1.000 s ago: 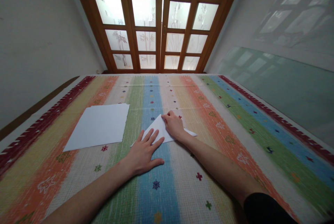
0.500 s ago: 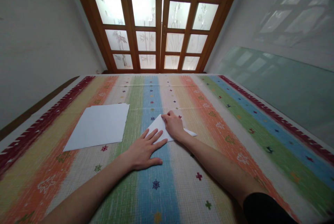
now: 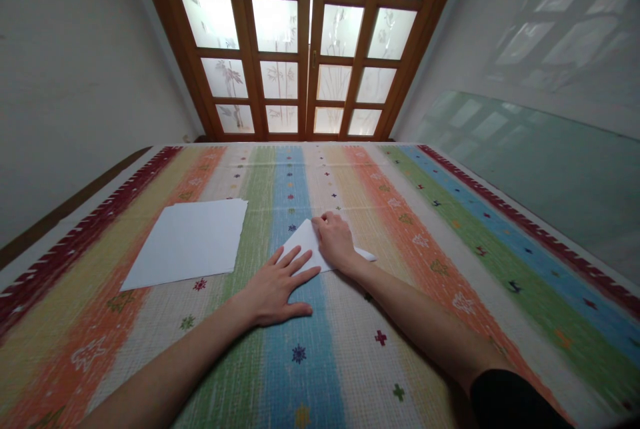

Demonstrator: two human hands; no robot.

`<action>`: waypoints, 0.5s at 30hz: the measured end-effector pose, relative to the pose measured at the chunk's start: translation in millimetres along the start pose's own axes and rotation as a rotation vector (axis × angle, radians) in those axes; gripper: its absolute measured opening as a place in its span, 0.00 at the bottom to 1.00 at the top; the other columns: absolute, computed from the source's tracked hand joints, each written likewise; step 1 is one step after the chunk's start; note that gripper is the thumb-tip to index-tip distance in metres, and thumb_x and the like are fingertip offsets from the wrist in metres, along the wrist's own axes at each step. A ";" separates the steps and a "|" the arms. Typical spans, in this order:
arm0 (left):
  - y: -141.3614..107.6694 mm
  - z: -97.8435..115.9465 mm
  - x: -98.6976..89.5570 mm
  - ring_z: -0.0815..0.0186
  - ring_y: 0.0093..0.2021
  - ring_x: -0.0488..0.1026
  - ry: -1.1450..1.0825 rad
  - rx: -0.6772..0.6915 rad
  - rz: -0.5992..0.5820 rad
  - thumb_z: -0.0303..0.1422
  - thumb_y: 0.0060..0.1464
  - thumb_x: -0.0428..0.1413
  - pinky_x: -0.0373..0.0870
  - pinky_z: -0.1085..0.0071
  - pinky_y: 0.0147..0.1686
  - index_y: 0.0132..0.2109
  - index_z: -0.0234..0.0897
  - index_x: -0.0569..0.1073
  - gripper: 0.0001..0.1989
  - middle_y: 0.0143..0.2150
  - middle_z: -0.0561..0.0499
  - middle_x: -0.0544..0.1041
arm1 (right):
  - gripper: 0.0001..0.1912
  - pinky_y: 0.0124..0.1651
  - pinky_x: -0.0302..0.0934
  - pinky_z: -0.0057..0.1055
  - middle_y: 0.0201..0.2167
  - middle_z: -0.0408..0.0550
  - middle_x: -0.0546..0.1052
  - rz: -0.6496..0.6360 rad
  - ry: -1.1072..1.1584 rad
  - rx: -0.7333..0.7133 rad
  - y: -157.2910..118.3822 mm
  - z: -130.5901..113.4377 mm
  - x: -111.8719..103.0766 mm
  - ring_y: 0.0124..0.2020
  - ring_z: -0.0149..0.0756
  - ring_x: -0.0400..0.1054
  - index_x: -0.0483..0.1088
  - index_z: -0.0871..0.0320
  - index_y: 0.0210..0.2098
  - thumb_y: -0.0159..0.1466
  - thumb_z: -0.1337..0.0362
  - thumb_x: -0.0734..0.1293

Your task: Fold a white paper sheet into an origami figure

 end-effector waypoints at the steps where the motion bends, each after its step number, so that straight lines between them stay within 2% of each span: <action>1: 0.1 0.2 0.3 0.48 0.72 0.42 -0.001 0.003 0.010 0.63 0.56 0.43 0.39 0.44 0.66 0.70 0.50 0.53 0.41 0.73 0.45 0.47 | 0.18 0.53 0.58 0.40 0.52 0.57 0.72 0.027 0.009 -0.046 -5.4 -2.6 -1.4 0.51 0.45 0.65 0.70 0.58 0.54 0.68 0.70 0.55; 4: 0.5 0.7 1.6 0.49 0.72 0.43 0.010 0.010 0.051 0.63 0.56 0.45 0.39 0.46 0.67 0.68 0.46 0.57 0.41 0.72 0.44 0.54 | 0.20 0.61 0.54 0.42 0.58 0.59 0.70 0.053 0.100 -0.251 -28.3 -12.7 -0.7 0.57 0.45 0.62 0.68 0.62 0.57 0.71 0.64 0.54; 7: 1.1 0.8 3.2 0.51 0.72 0.43 0.021 0.021 0.079 0.62 0.55 0.46 0.37 0.47 0.68 0.67 0.45 0.60 0.40 0.71 0.44 0.57 | 0.27 0.66 0.48 0.44 0.63 0.60 0.66 -0.035 0.154 -0.389 -51.5 -18.6 7.2 0.65 0.46 0.56 0.62 0.65 0.62 0.71 0.54 0.54; 11: 1.5 -0.2 4.1 0.51 0.73 0.41 0.010 0.027 0.069 0.63 0.56 0.44 0.38 0.46 0.68 0.70 0.48 0.51 0.42 0.74 0.46 0.46 | 0.41 0.69 0.43 0.46 0.68 0.66 0.55 -0.118 0.128 -0.398 -65.1 -12.7 17.5 0.70 0.50 0.47 0.51 0.73 0.67 0.69 0.45 0.55; 15: 1.0 -1.0 3.0 0.50 0.72 0.41 0.008 0.020 0.043 0.63 0.56 0.42 0.39 0.46 0.67 0.71 0.51 0.50 0.41 0.74 0.47 0.44 | 0.43 0.69 0.42 0.48 0.69 0.67 0.52 -0.137 0.096 -0.341 -65.7 -0.3 20.1 0.71 0.51 0.43 0.50 0.73 0.68 0.68 0.42 0.54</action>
Point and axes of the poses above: each hand's wrist, its own y-axis towards the middle knuckle, its own x-axis out of the palm, z = x × y, the point moved 2 cm from there along y, towards the middle knuckle
